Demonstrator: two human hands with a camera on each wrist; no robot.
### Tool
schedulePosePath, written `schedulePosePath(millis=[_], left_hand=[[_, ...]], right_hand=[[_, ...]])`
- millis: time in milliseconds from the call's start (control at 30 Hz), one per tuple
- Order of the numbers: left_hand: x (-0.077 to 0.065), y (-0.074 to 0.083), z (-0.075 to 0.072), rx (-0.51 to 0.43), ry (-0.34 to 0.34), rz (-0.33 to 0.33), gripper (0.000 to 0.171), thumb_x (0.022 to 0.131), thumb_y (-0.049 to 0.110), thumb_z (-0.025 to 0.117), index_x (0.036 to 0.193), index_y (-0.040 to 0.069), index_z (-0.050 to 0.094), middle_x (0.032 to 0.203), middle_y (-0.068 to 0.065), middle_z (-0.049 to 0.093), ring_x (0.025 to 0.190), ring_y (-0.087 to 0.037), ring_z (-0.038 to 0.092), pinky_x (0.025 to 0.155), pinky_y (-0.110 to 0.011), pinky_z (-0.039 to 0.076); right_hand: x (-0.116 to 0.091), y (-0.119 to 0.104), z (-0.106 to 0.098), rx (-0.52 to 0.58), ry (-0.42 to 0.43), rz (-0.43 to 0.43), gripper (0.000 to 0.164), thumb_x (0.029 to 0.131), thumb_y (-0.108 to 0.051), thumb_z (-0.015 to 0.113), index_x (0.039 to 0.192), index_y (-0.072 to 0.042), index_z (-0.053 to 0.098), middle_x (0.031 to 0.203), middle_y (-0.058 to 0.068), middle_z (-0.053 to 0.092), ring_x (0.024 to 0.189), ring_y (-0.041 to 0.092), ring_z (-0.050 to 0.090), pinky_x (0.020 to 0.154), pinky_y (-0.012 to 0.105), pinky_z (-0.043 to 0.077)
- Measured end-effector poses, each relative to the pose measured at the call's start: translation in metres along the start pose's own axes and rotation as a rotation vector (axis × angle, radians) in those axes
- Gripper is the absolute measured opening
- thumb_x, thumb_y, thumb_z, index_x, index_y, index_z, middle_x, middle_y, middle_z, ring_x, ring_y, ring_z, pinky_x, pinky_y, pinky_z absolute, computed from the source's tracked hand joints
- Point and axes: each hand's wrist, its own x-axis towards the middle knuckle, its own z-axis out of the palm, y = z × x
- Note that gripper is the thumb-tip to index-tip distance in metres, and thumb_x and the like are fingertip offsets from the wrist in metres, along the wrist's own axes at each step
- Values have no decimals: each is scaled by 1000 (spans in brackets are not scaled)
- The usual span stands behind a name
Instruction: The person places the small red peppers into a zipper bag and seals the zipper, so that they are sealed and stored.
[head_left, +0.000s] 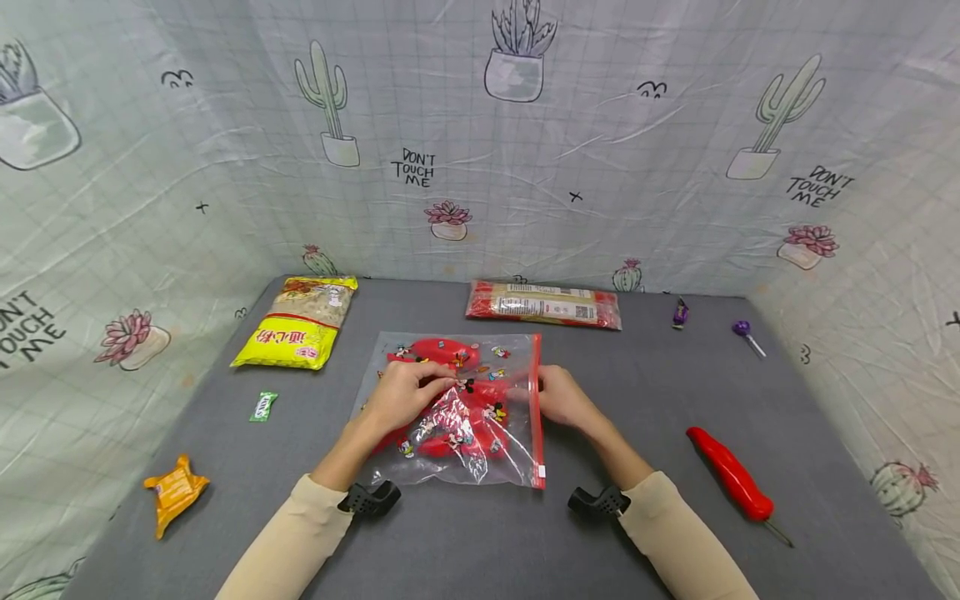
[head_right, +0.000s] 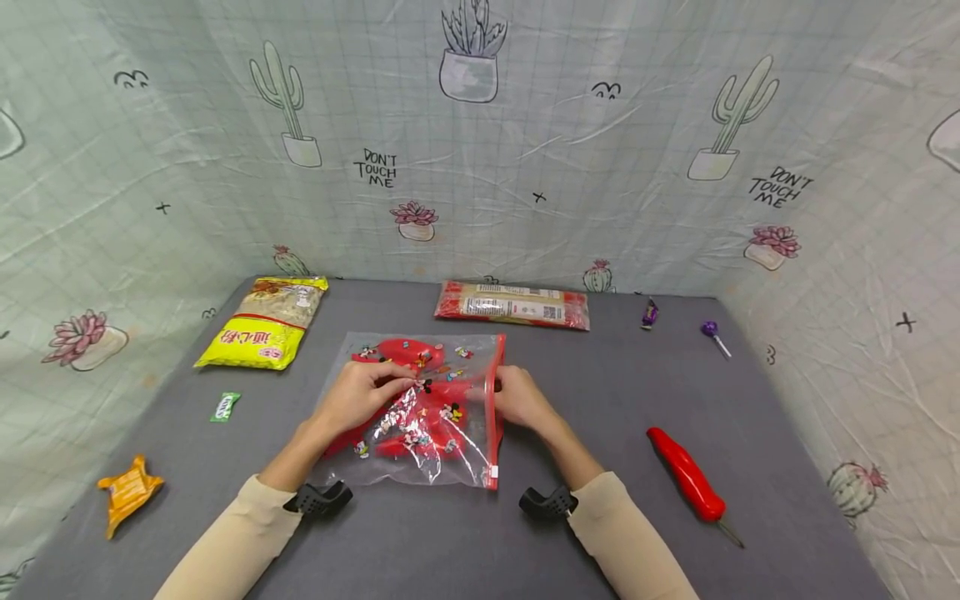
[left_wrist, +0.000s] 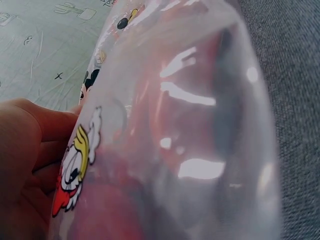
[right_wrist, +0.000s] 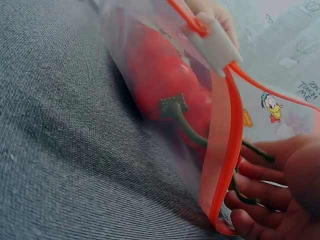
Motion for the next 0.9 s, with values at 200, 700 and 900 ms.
schedulePosePath(millis=[200, 700, 900], left_hand=[[-1, 0, 0, -7, -12, -12, 13, 86, 27, 69, 94, 20, 76, 90, 8, 74, 82, -3, 67, 71, -27, 53], [-1, -3, 0, -14, 19, 12, 11, 85, 25, 70, 93, 20, 76, 89, 7, 74, 80, -3, 67, 69, -25, 52], [0, -1, -1, -18, 5, 9, 13, 85, 25, 70, 95, 19, 75, 90, 6, 74, 81, -5, 67, 70, -27, 52]], right_hand=[[-6, -1, -10, 21, 2, -42, 25, 84, -26, 70, 105, -13, 71, 94, 4, 71, 76, 12, 56, 66, 26, 46], [-48, 8, -59, -57, 92, -33, 40, 84, -34, 69, 116, -10, 64, 107, 3, 69, 93, 17, 64, 82, 37, 52], [-85, 22, -87, -164, 155, -8, 42, 84, -37, 69, 118, -13, 62, 114, 5, 66, 102, 23, 62, 87, 43, 50]])
